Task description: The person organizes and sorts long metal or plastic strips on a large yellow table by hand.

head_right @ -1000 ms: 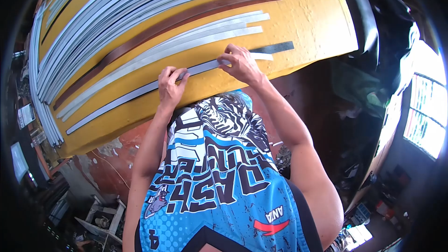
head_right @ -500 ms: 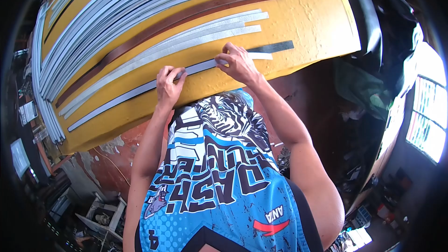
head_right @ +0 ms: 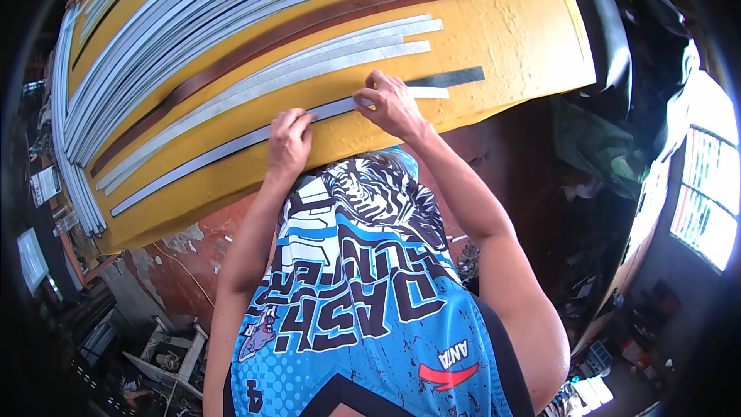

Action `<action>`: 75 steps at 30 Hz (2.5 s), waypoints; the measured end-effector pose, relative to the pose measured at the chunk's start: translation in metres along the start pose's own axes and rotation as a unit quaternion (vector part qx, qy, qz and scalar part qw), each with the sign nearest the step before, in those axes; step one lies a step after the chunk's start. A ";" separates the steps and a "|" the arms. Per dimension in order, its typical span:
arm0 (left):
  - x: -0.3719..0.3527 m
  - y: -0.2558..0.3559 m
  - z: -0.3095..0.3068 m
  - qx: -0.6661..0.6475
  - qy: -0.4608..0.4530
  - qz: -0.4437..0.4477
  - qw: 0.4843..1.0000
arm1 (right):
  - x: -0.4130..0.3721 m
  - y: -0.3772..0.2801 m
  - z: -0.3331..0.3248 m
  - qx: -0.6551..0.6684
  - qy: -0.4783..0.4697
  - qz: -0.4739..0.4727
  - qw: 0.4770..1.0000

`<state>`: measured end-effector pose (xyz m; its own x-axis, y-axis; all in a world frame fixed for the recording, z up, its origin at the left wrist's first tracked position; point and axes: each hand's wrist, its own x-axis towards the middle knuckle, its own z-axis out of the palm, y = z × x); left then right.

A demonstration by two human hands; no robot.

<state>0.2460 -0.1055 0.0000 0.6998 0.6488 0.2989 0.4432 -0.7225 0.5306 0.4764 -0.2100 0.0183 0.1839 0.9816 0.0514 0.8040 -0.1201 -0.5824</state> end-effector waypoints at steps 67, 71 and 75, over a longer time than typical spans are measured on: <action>0.064 0.090 0.068 -0.103 -0.086 0.002 0.991 | -0.017 0.056 -0.046 -0.021 0.022 -0.057 0.998; 0.061 0.084 0.072 -0.138 -0.069 0.009 0.988 | -0.023 0.061 -0.066 -0.010 0.022 -0.012 1.000; 0.070 0.090 0.070 -0.133 -0.073 0.014 0.988 | -0.035 0.073 -0.084 -0.051 0.001 0.003 0.999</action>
<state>0.3743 -0.1414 0.0127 0.7913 0.5746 0.2088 0.2732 -0.6380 0.7199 0.5760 -0.2658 0.0422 0.1908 0.9804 0.0497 0.8558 -0.1413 -0.4976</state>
